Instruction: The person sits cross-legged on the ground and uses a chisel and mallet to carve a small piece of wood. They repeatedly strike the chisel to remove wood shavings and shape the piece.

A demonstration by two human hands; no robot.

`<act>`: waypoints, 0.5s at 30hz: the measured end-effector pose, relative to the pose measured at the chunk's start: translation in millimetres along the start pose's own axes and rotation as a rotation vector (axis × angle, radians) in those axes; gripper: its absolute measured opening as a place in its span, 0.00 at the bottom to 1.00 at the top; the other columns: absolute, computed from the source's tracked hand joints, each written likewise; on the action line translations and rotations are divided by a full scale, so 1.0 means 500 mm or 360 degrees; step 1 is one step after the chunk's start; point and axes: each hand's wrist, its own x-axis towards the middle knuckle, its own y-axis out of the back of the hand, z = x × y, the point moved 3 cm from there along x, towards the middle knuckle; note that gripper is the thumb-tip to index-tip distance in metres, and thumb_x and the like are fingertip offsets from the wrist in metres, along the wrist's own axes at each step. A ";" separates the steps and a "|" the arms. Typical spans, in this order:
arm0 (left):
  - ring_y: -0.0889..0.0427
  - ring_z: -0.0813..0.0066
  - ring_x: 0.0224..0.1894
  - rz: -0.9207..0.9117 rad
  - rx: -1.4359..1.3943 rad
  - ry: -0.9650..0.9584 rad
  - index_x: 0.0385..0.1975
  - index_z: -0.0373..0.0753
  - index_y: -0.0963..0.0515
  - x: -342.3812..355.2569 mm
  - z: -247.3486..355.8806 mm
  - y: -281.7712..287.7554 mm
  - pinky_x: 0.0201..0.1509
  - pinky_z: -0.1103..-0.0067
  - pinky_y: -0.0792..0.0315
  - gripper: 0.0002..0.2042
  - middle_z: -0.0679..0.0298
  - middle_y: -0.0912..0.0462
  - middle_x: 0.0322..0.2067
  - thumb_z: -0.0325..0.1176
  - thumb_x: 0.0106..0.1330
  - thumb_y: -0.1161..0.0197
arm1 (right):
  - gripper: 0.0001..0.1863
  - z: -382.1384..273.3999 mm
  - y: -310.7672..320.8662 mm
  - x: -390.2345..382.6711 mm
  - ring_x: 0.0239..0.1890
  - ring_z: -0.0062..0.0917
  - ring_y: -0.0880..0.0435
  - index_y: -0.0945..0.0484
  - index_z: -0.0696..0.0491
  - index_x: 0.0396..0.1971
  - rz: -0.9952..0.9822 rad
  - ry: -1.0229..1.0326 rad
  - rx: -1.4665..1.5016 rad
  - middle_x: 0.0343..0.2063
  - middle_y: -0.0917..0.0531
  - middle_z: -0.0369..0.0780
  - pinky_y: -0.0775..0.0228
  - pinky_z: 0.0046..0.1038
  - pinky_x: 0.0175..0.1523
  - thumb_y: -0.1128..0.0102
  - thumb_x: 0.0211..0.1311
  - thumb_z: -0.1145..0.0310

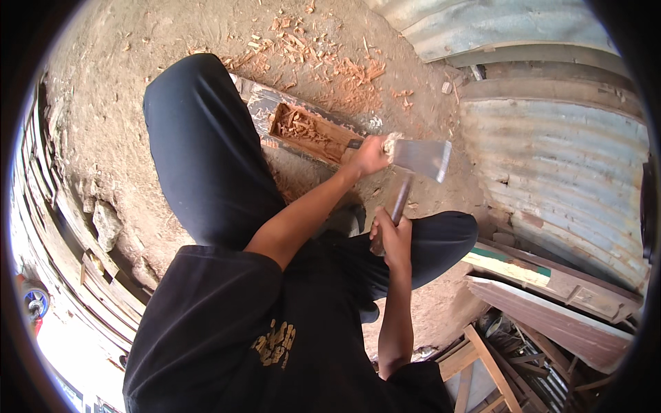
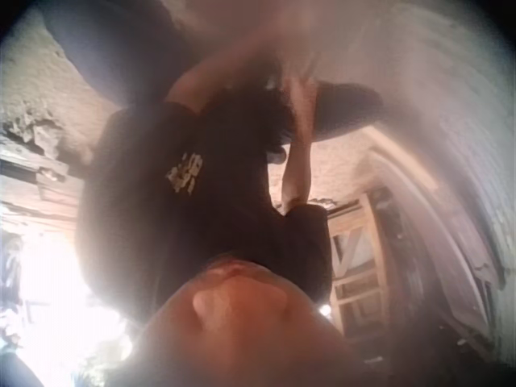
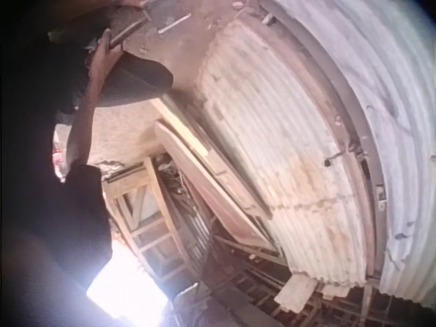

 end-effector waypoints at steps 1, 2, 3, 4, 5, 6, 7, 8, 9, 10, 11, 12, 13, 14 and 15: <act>0.21 0.51 0.36 -0.0011 0.0029 -0.0005 0.34 0.33 0.23 -0.002 -0.009 -0.001 0.42 0.68 0.29 0.14 0.48 0.20 0.31 0.33 0.48 0.37 | 0.06 -0.009 -0.020 -0.001 0.13 0.19 0.31 0.31 0.58 0.25 -0.0049 -0.0202 0.0166 0.15 0.29 0.36 0.37 0.22 0.18 0.46 0.56 0.71; 0.21 0.51 0.36 -0.0024 0.0057 -0.0010 0.34 0.33 0.23 -0.003 -0.018 -0.003 0.42 0.68 0.29 0.14 0.48 0.20 0.31 0.33 0.48 0.36 | 0.07 -0.020 -0.015 -0.009 0.13 0.19 0.32 0.31 0.59 0.26 -0.0055 -0.0188 0.0360 0.15 0.30 0.36 0.37 0.23 0.18 0.46 0.57 0.71; 0.21 0.51 0.36 -0.0030 0.0077 0.0000 0.34 0.33 0.23 -0.013 -0.027 -0.006 0.42 0.69 0.29 0.14 0.48 0.20 0.31 0.33 0.48 0.36 | 0.07 -0.035 -0.001 -0.020 0.14 0.20 0.32 0.31 0.59 0.26 -0.0061 -0.0188 0.0542 0.15 0.31 0.36 0.37 0.23 0.18 0.46 0.57 0.71; 0.21 0.52 0.37 -0.0074 0.0120 0.0059 0.34 0.33 0.22 -0.008 -0.023 -0.006 0.43 0.69 0.29 0.14 0.48 0.20 0.32 0.32 0.47 0.35 | 0.07 -0.067 0.007 -0.024 0.15 0.20 0.32 0.31 0.59 0.28 -0.0071 -0.0201 0.0660 0.16 0.31 0.37 0.37 0.24 0.19 0.46 0.57 0.70; 0.21 0.52 0.37 -0.0054 0.0093 0.0043 0.34 0.33 0.22 -0.004 -0.017 -0.005 0.42 0.69 0.29 0.14 0.47 0.20 0.32 0.32 0.47 0.35 | 0.08 -0.081 0.023 -0.024 0.15 0.20 0.32 0.31 0.59 0.28 -0.0031 -0.0125 0.0630 0.17 0.31 0.37 0.37 0.24 0.19 0.46 0.58 0.70; 0.21 0.52 0.38 -0.0031 0.0066 0.0031 0.34 0.33 0.22 -0.003 -0.009 -0.005 0.42 0.70 0.29 0.14 0.47 0.20 0.32 0.31 0.47 0.36 | 0.08 -0.107 0.044 -0.026 0.14 0.20 0.32 0.31 0.59 0.28 0.0028 -0.0016 0.0633 0.17 0.30 0.37 0.36 0.24 0.19 0.45 0.57 0.70; 0.21 0.52 0.38 -0.0005 0.0039 0.0033 0.34 0.33 0.23 -0.008 -0.004 -0.003 0.42 0.70 0.29 0.14 0.47 0.20 0.31 0.31 0.47 0.36 | 0.08 -0.137 0.069 -0.031 0.14 0.21 0.31 0.31 0.59 0.28 0.0086 0.0078 0.0631 0.16 0.30 0.38 0.36 0.25 0.19 0.45 0.57 0.70; 0.21 0.52 0.38 -0.0004 0.0081 0.0076 0.35 0.32 0.23 -0.014 0.004 0.001 0.42 0.70 0.29 0.14 0.47 0.20 0.31 0.30 0.47 0.36 | 0.08 -0.167 0.103 -0.033 0.14 0.21 0.31 0.31 0.59 0.28 0.0098 0.0215 0.0636 0.17 0.30 0.37 0.36 0.25 0.19 0.45 0.57 0.69; 0.21 0.52 0.38 -0.0006 0.0123 0.0121 0.35 0.32 0.23 -0.018 0.016 0.007 0.42 0.70 0.29 0.14 0.47 0.20 0.31 0.30 0.48 0.37 | 0.08 -0.200 0.134 -0.041 0.14 0.21 0.31 0.31 0.58 0.29 0.0113 0.0350 0.0639 0.17 0.30 0.37 0.36 0.24 0.19 0.46 0.58 0.69; 0.21 0.52 0.39 0.0003 0.0170 0.0149 0.35 0.32 0.23 -0.011 0.023 0.012 0.42 0.70 0.29 0.14 0.47 0.20 0.31 0.29 0.48 0.37 | 0.08 -0.254 0.152 -0.060 0.15 0.20 0.32 0.31 0.57 0.29 0.0176 0.0526 0.0638 0.16 0.31 0.36 0.36 0.24 0.19 0.46 0.59 0.68; 0.20 0.57 0.39 -0.0012 0.0186 0.0152 0.36 0.32 0.23 -0.007 0.021 0.011 0.42 0.71 0.29 0.14 0.48 0.20 0.32 0.30 0.49 0.36 | 0.08 -0.311 0.165 -0.080 0.15 0.20 0.32 0.31 0.56 0.28 0.0233 0.0700 0.0632 0.16 0.32 0.36 0.36 0.23 0.19 0.47 0.59 0.67; 0.19 0.61 0.39 -0.0054 0.0185 0.0158 0.37 0.32 0.23 -0.007 0.017 -0.001 0.43 0.73 0.29 0.15 0.50 0.19 0.33 0.32 0.50 0.35 | 0.08 -0.362 0.181 -0.100 0.15 0.19 0.33 0.31 0.55 0.27 0.0290 0.0824 0.0761 0.15 0.33 0.35 0.36 0.23 0.20 0.49 0.61 0.66; 0.19 0.65 0.39 -0.0069 0.0205 0.0162 0.38 0.32 0.23 -0.007 0.015 0.000 0.43 0.74 0.29 0.16 0.51 0.18 0.34 0.33 0.52 0.35 | 0.09 -0.390 0.188 -0.104 0.15 0.19 0.34 0.31 0.55 0.26 0.0316 0.0948 0.0904 0.14 0.34 0.34 0.36 0.22 0.21 0.50 0.62 0.65; 0.19 0.64 0.39 -0.0071 0.0195 0.0170 0.38 0.32 0.23 -0.008 0.012 0.001 0.43 0.74 0.29 0.16 0.51 0.18 0.34 0.33 0.51 0.34 | 0.10 -0.391 0.186 -0.100 0.16 0.19 0.35 0.32 0.54 0.26 0.0363 0.1025 0.0871 0.15 0.34 0.34 0.36 0.22 0.22 0.51 0.62 0.64; 0.19 0.64 0.39 -0.0068 0.0183 0.0178 0.38 0.32 0.23 -0.007 0.011 0.002 0.43 0.74 0.29 0.16 0.51 0.18 0.34 0.33 0.51 0.34 | 0.10 -0.390 0.179 -0.094 0.16 0.18 0.35 0.32 0.53 0.25 0.0407 0.1101 0.0835 0.16 0.34 0.34 0.36 0.23 0.23 0.51 0.63 0.63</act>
